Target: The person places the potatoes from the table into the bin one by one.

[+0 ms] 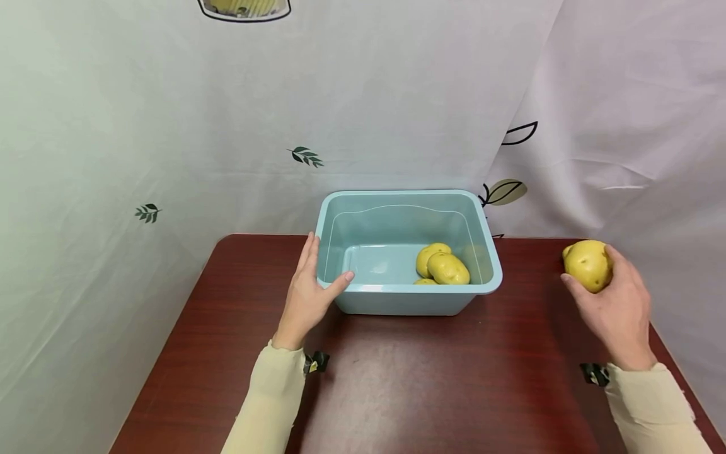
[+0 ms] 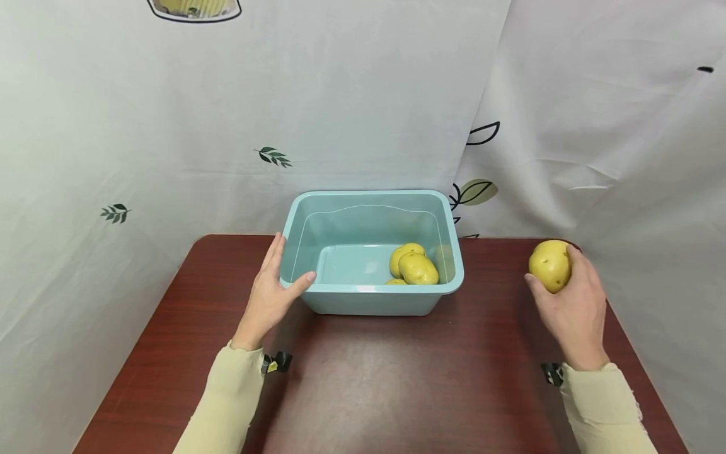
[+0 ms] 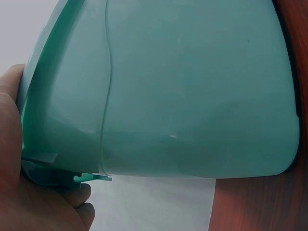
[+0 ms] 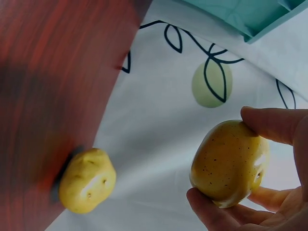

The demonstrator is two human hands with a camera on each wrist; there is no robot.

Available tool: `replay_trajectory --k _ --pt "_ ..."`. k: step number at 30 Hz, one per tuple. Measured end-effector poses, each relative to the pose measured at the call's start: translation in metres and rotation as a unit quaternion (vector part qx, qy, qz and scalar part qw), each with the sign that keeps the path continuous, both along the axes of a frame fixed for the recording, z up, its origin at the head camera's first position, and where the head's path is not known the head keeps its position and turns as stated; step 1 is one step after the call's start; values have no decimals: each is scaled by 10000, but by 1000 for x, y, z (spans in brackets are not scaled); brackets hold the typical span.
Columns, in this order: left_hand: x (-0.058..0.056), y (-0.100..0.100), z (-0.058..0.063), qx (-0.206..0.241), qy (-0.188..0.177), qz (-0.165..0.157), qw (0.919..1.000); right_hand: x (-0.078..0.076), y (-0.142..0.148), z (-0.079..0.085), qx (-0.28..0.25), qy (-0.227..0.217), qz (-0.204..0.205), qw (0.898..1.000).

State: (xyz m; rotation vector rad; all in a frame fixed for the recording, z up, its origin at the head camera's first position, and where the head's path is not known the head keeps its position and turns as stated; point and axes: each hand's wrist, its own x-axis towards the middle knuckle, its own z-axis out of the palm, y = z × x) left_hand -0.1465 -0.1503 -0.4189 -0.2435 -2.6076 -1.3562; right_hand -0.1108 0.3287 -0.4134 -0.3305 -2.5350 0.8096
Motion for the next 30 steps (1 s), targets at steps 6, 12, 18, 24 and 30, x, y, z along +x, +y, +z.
replay_trajectory --k 6,12,18,24,30 --pt "0 0 0 22 -1 -3 10000 -3 -8 4 -24 188 55 9998" --pt "-1 0 0 -1 -6 -7 10000 -6 -14 7 -48 273 67 9996" --pt "0 0 0 -27 -21 25 10000 -8 -21 10 -68 575 205 9981" --pt "0 0 0 -29 17 30 10000 -12 -27 15 -7 719 304 9970" --pt "0 0 0 -13 20 16 10000 -14 -33 22 -15 598 357 9976"
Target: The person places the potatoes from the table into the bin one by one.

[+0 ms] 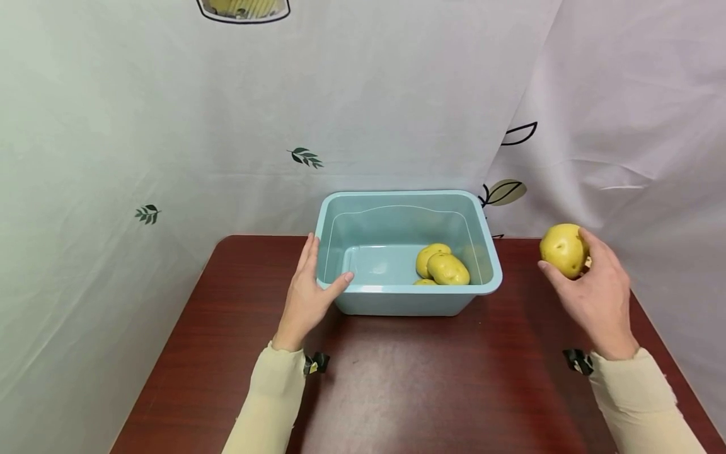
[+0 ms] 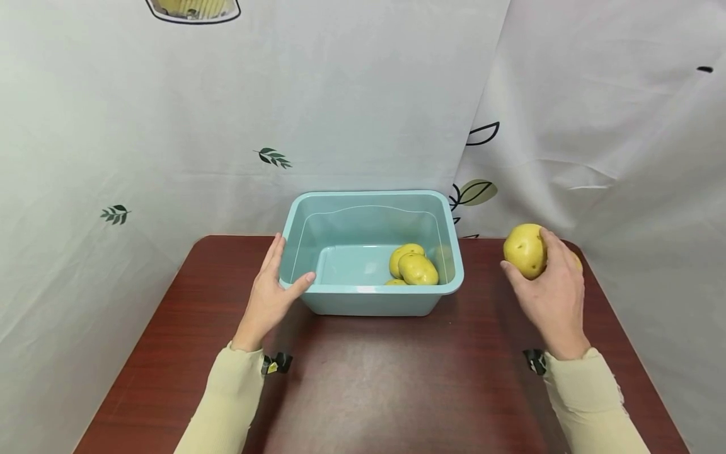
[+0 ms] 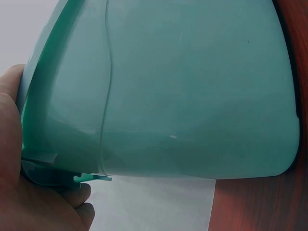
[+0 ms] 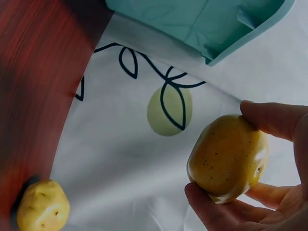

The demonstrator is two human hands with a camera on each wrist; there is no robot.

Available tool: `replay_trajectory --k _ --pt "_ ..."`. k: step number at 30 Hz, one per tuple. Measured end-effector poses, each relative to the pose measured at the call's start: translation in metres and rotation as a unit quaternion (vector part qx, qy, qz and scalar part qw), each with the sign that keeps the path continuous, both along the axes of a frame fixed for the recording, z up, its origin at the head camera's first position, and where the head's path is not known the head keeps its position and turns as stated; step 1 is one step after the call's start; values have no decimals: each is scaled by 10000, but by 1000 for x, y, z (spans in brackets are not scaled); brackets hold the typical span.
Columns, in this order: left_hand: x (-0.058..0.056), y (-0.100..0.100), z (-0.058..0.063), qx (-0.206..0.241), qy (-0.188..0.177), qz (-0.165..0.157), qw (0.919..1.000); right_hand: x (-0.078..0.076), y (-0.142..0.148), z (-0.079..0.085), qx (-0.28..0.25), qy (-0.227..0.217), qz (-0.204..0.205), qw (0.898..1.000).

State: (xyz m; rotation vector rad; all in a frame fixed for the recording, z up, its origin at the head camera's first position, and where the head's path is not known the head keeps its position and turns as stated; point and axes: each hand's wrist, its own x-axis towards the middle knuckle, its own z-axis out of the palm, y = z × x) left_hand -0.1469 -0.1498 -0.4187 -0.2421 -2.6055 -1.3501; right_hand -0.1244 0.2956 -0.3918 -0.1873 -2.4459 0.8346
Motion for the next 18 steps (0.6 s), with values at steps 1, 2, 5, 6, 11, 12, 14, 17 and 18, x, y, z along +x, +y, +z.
replay_trajectory --k 1,2,5,6,11,12,14,17,18 --pt "0 0 0 8 -3 -6 10000 0 -1 1 2 -1 16 10000" --pt "0 0 0 14 -5 -9 10000 -1 -2 2 -1 12 37 10000" --pt "0 0 0 11 -3 1 10000 -2 -6 5 0 51 108 9999" --pt "0 0 0 8 -6 7 10000 -3 -7 5 -8 66 138 9999" --pt "0 0 0 -1 8 18 10000 -5 -15 8 -2 105 246 9996" --pt "0 0 0 5 15 15 10000 -5 -16 9 3 122 263 9996" --pt "-1 0 0 17 28 12 10000 -7 -20 12 8 178 298 9994" --pt "-1 0 0 28 26 9 10000 -9 -24 15 32 282 346 9990" --pt "-1 0 -1 31 25 11 10000 -10 -25 16 46 338 361 9988"
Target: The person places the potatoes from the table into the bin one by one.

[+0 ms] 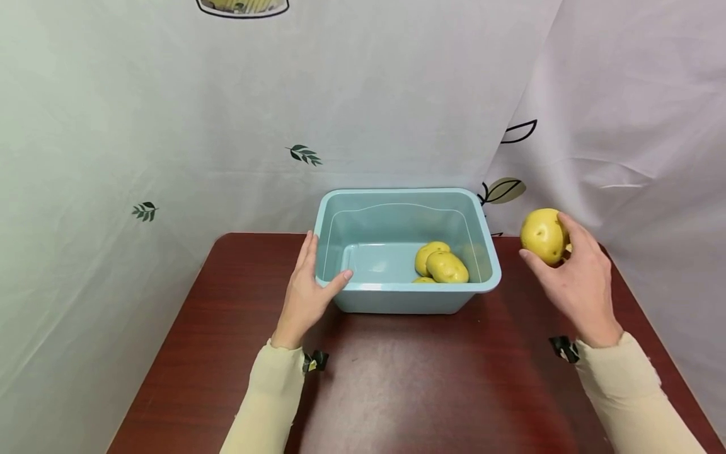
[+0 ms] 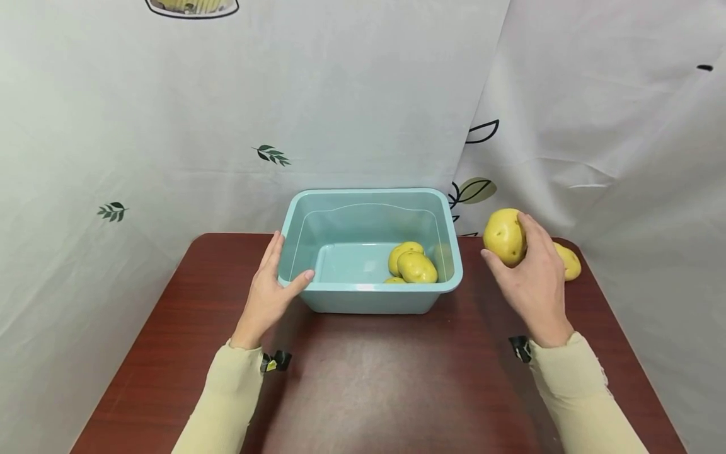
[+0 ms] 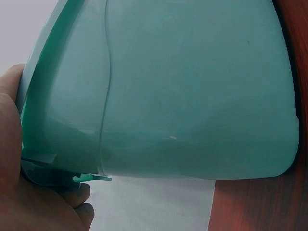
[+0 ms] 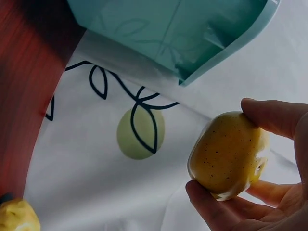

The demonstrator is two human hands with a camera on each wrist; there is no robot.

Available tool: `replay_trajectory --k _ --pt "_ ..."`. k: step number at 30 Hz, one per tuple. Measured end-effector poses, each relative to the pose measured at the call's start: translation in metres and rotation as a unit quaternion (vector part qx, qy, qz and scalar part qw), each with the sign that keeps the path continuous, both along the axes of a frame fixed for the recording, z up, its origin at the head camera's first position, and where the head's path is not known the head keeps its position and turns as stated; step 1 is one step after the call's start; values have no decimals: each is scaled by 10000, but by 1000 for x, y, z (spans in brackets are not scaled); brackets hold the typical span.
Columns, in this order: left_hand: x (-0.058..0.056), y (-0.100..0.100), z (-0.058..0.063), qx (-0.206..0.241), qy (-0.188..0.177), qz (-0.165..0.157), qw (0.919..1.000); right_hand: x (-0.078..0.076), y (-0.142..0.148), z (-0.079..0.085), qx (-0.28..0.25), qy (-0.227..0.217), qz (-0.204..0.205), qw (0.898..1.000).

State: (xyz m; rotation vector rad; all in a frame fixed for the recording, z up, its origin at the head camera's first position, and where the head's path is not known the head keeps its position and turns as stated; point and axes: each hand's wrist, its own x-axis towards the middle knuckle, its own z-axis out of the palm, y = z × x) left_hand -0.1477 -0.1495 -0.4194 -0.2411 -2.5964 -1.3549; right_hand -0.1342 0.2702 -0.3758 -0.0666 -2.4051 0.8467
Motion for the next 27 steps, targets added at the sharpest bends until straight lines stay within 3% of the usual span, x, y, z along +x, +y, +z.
replay_trajectory --k 12,27 --pt "0 0 1 -8 -42 5 10000 -6 -17 11 -55 104 257 9996" --pt "0 1 1 2 -40 23 10000 -17 -40 11 -95 299 722 9969"
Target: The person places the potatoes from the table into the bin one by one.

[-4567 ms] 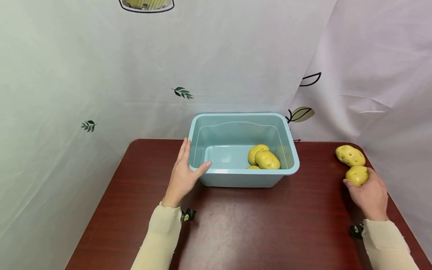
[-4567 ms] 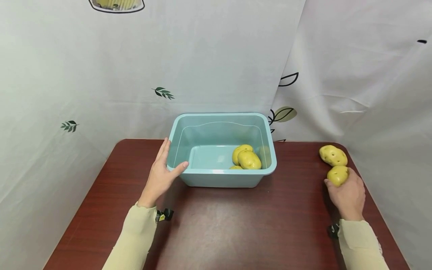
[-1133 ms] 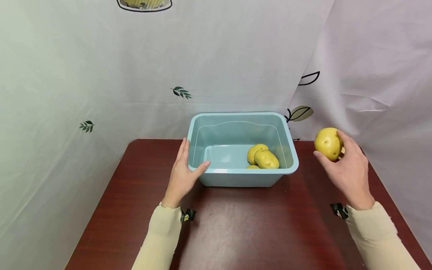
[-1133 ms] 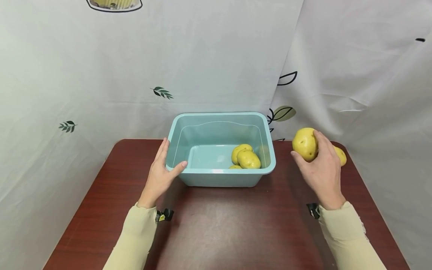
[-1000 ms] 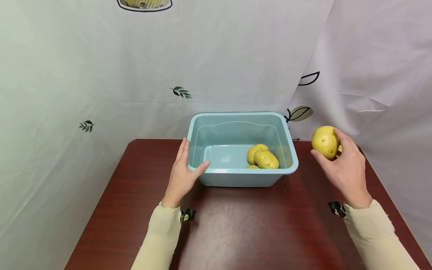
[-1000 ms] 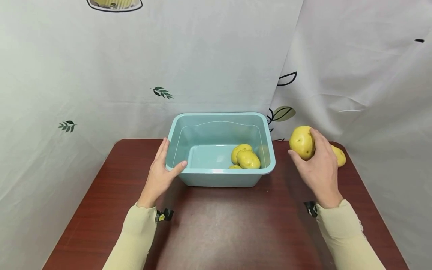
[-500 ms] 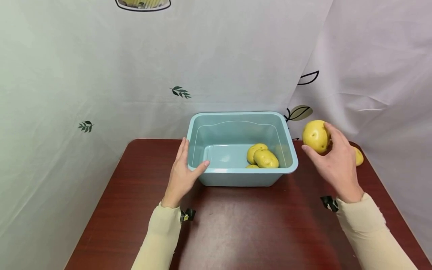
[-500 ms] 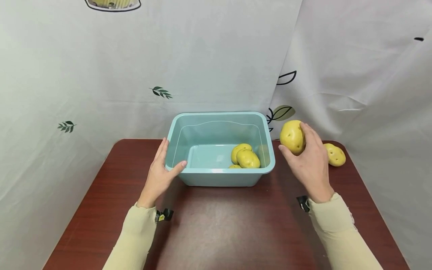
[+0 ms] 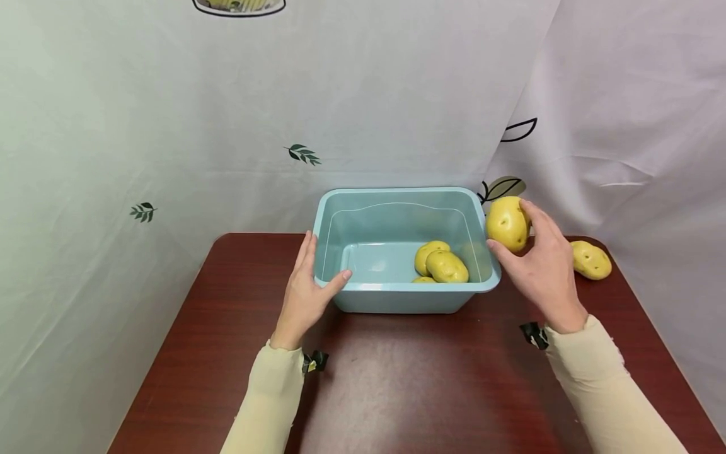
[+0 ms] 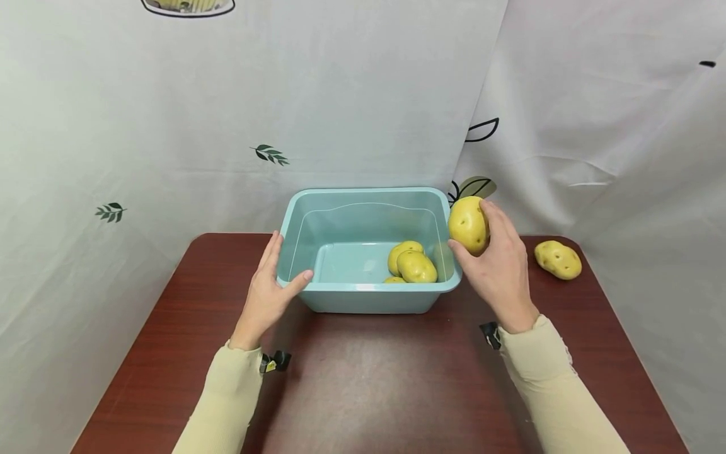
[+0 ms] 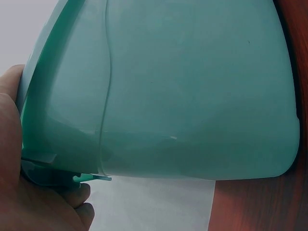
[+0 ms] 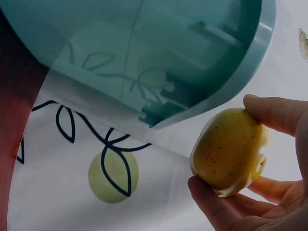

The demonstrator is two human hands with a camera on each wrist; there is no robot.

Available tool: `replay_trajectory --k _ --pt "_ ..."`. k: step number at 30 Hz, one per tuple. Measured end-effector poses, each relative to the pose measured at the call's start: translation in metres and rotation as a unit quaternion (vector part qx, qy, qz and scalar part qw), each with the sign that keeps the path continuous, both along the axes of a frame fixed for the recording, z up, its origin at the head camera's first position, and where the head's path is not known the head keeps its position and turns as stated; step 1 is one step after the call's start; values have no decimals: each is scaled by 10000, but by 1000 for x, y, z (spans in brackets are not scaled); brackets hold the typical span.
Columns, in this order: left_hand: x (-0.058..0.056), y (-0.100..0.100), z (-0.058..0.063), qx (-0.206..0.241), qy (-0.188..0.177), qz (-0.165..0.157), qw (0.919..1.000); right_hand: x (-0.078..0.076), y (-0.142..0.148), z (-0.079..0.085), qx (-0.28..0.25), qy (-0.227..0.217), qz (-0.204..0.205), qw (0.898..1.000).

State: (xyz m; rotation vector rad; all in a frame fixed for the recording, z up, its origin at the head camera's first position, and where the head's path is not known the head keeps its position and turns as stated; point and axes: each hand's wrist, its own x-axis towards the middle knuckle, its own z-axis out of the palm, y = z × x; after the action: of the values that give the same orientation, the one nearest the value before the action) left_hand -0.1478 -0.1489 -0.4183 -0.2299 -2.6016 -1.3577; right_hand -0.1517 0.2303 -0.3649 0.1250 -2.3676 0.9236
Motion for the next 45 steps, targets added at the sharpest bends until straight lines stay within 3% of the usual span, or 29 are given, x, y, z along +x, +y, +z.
replay_trajectory --k 33,45 --pt "-1 1 0 -39 9 65 10000 -32 -23 -1 278 -264 772 9963" --pt "-1 1 0 -35 31 74 10000 -45 -28 -2 432 -693 886 9927"
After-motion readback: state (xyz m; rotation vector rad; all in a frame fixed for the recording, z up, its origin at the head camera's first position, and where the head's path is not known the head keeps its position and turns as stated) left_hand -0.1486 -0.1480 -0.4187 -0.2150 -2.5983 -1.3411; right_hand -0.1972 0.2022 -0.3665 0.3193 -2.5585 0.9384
